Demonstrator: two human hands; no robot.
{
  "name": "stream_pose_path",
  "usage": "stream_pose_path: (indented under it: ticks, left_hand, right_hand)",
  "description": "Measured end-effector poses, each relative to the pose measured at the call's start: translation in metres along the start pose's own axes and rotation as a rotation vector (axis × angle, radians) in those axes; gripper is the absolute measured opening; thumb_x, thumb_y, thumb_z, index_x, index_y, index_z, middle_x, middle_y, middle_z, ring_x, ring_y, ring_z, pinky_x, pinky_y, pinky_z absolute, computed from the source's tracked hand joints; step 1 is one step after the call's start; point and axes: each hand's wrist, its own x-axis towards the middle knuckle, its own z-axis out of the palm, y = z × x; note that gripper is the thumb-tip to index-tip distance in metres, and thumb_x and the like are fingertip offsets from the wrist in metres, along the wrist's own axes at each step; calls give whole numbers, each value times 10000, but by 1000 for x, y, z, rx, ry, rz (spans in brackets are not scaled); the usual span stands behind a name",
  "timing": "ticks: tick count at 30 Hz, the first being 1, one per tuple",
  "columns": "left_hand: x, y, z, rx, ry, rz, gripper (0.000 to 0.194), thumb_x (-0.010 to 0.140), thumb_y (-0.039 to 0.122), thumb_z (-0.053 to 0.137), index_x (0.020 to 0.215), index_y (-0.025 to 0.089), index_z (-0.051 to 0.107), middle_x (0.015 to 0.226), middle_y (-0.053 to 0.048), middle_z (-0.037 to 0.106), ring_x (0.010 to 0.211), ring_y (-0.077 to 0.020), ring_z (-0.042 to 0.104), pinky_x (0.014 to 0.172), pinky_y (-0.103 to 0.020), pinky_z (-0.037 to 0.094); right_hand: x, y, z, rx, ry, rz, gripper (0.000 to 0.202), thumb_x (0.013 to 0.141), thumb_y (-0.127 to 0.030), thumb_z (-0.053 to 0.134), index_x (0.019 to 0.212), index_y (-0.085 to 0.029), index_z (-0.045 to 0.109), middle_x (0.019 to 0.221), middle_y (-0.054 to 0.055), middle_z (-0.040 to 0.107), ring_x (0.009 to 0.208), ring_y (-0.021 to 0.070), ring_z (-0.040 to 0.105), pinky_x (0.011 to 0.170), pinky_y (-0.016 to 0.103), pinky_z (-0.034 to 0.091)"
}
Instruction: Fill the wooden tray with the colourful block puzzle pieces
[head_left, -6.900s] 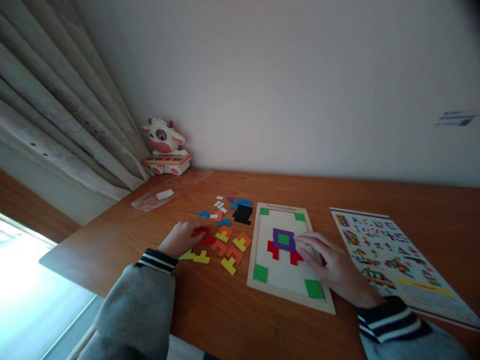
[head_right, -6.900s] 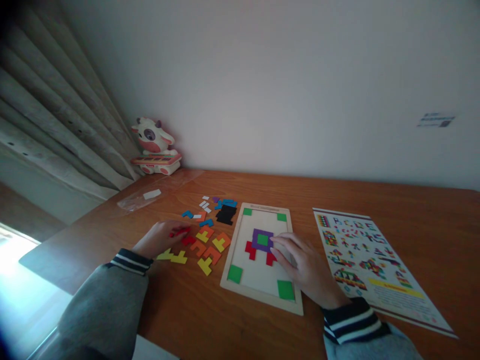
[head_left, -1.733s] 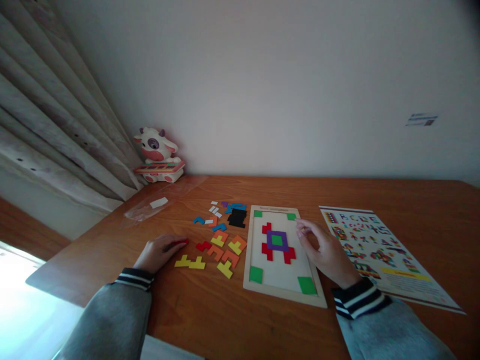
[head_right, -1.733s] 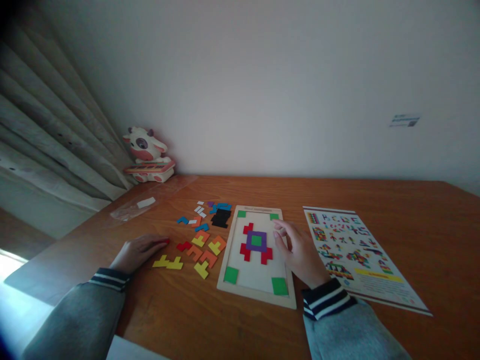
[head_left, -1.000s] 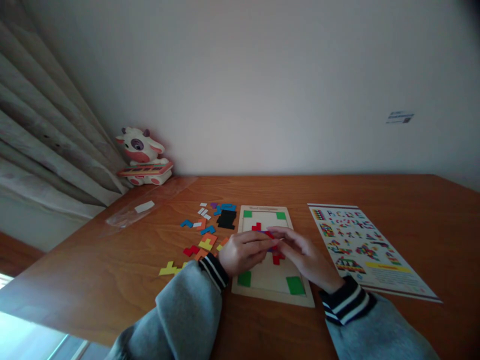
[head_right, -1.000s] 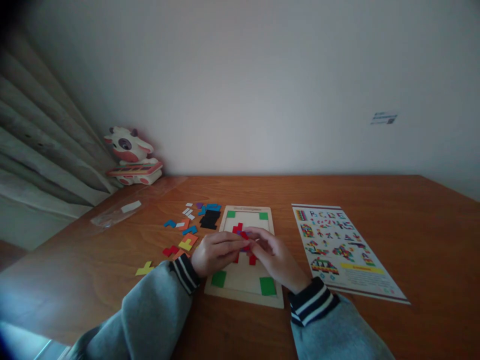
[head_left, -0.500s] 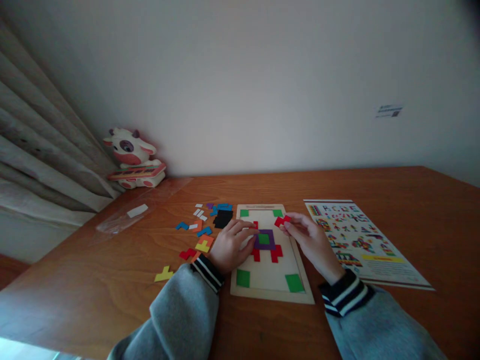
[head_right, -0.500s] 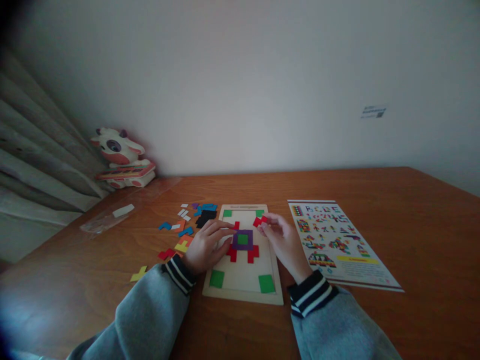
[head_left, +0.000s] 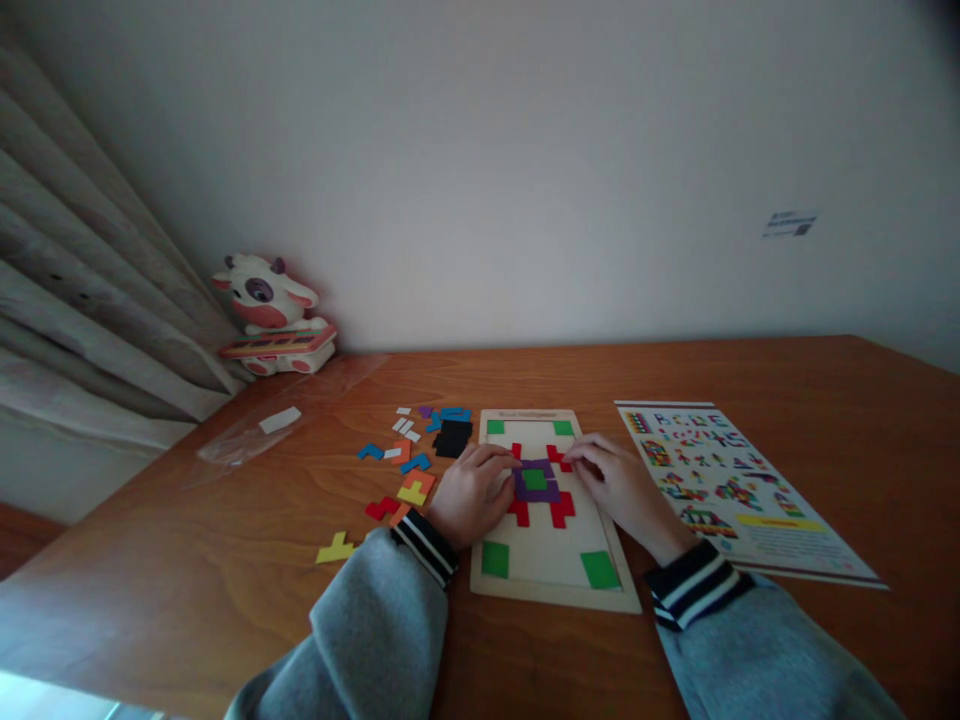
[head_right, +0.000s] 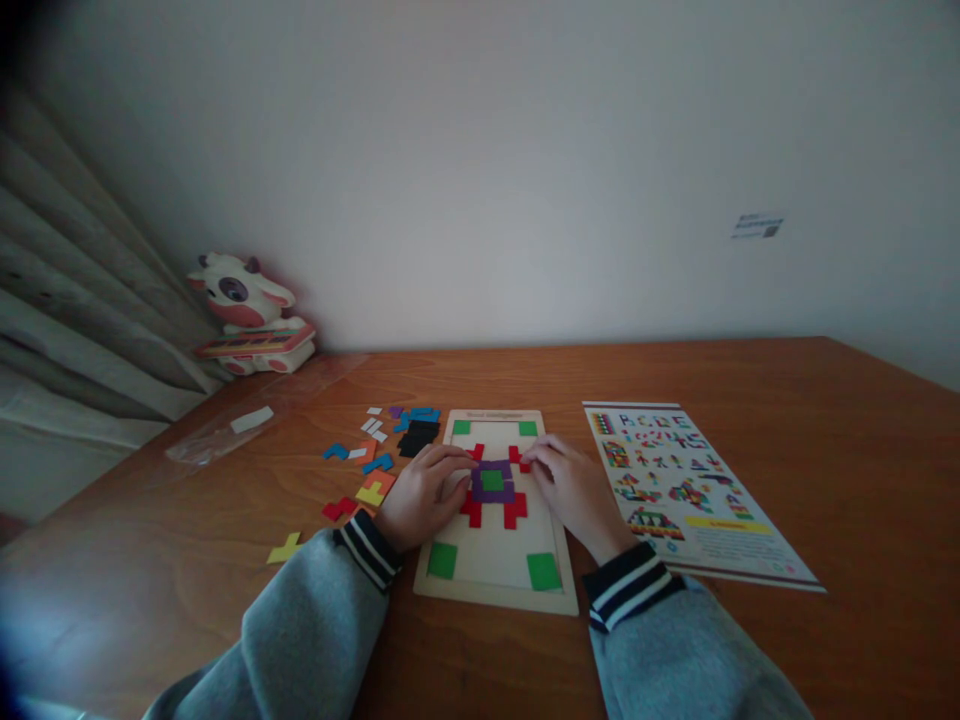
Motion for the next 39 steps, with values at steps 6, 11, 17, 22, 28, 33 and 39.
stream_pose_path:
  ticks: [6,11,17,22,28,33,39]
  left_hand:
    - [1,-3,0,3,-21,28,210,935,198,534,1085,182,679,1144,-84,692,1073,-215,628,981,-410,524]
    - [3,1,-2,39,-148,126,247,965,297,547,1131,180,689,1236,-85,685,1153,-237,611,1026,-434,495]
    - [1,2,1,58,-176,136,244,969,302,541,1125,192,695,1243,-75,684,1136,-236,625,1005,-429,505]
    - [1,1,2,52,-184,141,247,970,290,535,1141,193,686,1250,-78,681,1142,-235,624,1024,-439,492]
    - [1,0,0,35,-176,141,263,970,256,517,1173,184,667,1253,-98,670,1159,-232,613,1026,-435,495]
    - [1,-6,1,33,-130,97,272,951,283,557,1174,179,671,1233,-119,670,1140,-237,626,1009,-436,512]
    - [2,-10,5,17,-142,122,216,940,283,585,1071,187,728,1185,-103,693,1100,-232,637,987,-422,524]
  right_hand:
    - [0,-10,-3,-51,-30,-31,274,931,-209,486,1096,-243,702,1115,71,715,1045,254,650,947,458,504]
    - [-1,-14,-1,-143,-85,-57,321,969,-283,469,1197,-244,691,1216,78,702,1097,274,627,982,503,476]
    - [1,-15,7,-230,-105,-13,363,983,-295,456,1295,-272,641,1264,99,648,1131,288,575,976,494,463]
    - [-1,-17,5,-234,-120,0,359,983,-319,476,1298,-273,641,1279,119,623,1178,303,547,989,519,449]
    - [-3,-18,0,-158,-119,-43,365,974,-344,502,1315,-284,618,1354,86,614,1242,292,547,1018,533,437]
    - [-5,-20,-2,-74,-147,-98,330,961,-334,529,1264,-301,655,1296,55,669,1182,269,604,1000,515,458]
    - [-7,-21,-4,-111,-183,-90,299,953,-335,549,1212,-280,687,1272,60,681,1145,272,621,985,513,461]
